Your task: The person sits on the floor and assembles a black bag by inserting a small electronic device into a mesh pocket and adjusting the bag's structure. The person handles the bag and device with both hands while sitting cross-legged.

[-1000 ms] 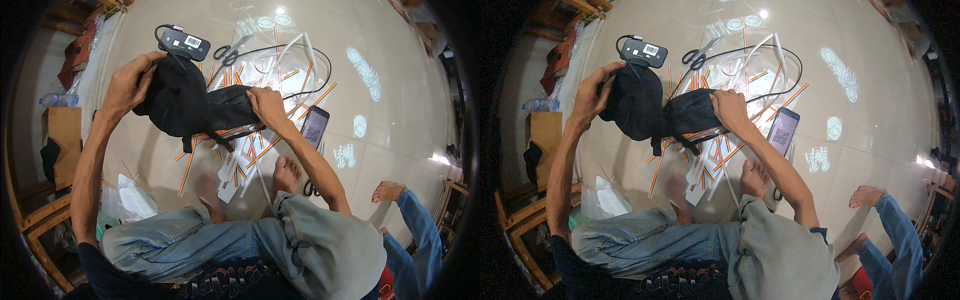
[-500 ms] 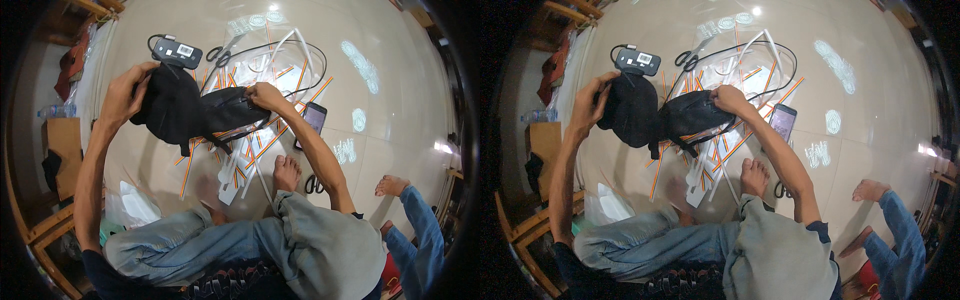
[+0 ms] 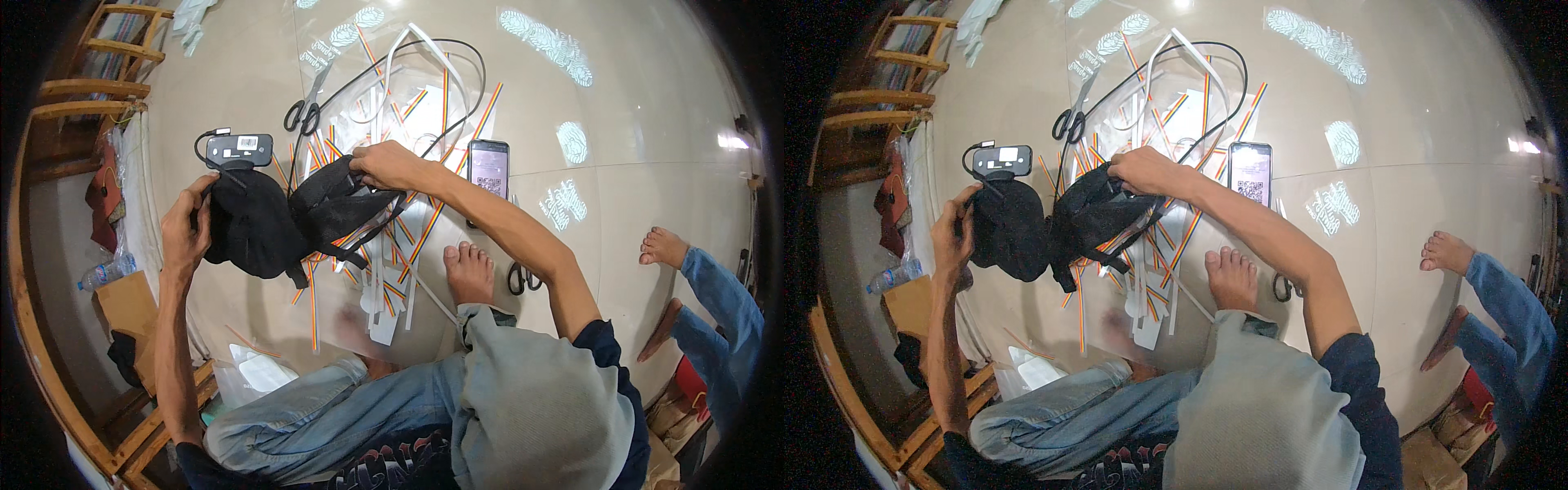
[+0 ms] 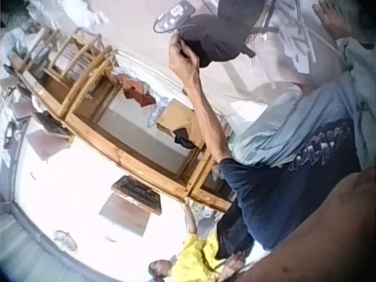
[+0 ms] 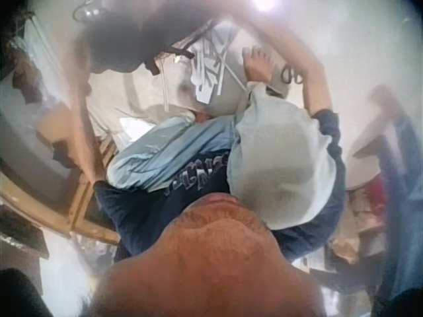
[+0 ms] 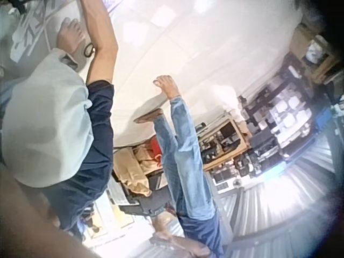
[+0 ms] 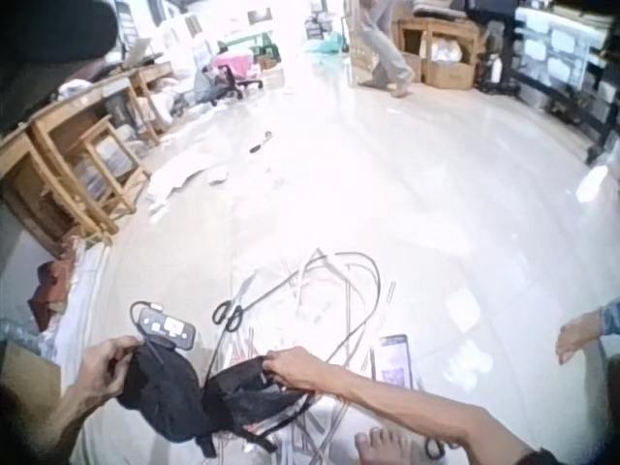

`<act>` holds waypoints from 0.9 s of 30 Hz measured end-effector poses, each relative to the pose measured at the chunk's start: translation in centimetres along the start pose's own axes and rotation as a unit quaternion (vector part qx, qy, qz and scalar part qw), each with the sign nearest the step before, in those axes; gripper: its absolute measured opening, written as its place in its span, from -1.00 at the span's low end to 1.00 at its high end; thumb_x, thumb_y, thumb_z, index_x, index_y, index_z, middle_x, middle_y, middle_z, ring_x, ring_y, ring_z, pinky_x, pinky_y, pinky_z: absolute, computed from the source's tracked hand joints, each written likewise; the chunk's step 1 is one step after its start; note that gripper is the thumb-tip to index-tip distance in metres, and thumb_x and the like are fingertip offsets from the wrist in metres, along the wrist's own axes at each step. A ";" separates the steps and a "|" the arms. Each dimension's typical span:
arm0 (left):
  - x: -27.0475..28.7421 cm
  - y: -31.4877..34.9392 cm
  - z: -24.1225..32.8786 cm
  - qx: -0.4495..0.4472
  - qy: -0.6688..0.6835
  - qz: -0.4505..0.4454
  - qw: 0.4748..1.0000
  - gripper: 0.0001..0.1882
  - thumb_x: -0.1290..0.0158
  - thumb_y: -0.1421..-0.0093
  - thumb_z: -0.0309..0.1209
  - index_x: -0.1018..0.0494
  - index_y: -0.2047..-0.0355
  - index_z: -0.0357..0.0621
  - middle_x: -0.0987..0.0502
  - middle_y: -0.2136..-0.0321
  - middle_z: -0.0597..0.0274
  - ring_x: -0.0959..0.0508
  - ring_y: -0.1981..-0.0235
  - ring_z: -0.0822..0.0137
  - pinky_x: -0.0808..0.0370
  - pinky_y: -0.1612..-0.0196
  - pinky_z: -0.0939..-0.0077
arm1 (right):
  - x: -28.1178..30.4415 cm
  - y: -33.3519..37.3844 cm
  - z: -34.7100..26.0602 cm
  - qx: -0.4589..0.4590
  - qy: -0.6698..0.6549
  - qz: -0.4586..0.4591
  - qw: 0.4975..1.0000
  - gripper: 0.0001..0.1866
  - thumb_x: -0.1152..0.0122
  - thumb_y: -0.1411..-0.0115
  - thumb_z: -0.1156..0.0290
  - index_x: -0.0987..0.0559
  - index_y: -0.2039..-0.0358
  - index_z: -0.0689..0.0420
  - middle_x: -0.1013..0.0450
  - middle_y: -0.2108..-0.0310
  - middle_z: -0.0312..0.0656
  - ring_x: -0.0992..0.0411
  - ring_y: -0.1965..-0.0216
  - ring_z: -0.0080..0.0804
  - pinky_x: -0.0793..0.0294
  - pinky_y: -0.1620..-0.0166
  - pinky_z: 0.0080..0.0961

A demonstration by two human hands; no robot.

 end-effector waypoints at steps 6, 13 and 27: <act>-1.0 -0.7 -0.2 -0.006 -0.016 -0.008 1.000 -0.77 -0.03 -0.28 -0.75 -0.21 0.38 -0.25 -0.67 0.06 0.09 -0.43 0.50 0.38 -0.45 0.38 0.56 | -0.7 -0.2 0.7 -0.039 -0.072 -0.028 0.996 -0.79 -0.35 -0.09 0.44 -0.51 0.28 0.16 -0.53 0.26 -0.09 -0.55 0.25 0.03 -0.53 0.20 -0.06; -1.1 -0.2 -0.6 0.000 -0.020 -0.020 1.000 -0.79 -0.02 -0.27 -0.76 -0.23 0.35 -0.26 -0.67 0.06 0.09 -0.44 0.50 0.36 -0.47 0.37 0.56 | -0.9 -0.6 0.9 -0.062 -0.028 -0.052 0.996 -0.79 -0.34 -0.08 0.44 -0.60 0.24 0.13 -0.56 0.31 -0.07 -0.57 0.24 0.03 -0.54 0.19 -0.09; 0.8 0.6 0.0 0.002 -0.008 -0.013 1.000 -0.80 0.01 -0.26 -0.77 -0.22 0.34 -0.27 -0.66 0.04 0.01 -0.63 0.30 0.23 -0.54 0.22 0.50 | -1.8 -1.5 4.6 -0.266 -0.107 -0.138 0.948 -0.80 -0.43 -0.02 0.30 -0.75 0.44 0.17 -0.62 0.52 -0.02 -0.61 0.48 -0.14 -0.55 0.35 -0.25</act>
Point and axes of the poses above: each hand's wrist, its own y-axis away from the middle knuckle, its own x-axis out of the back of the hand, z = x × y, the point moved 6 cm from there along -y, towards the middle knuckle
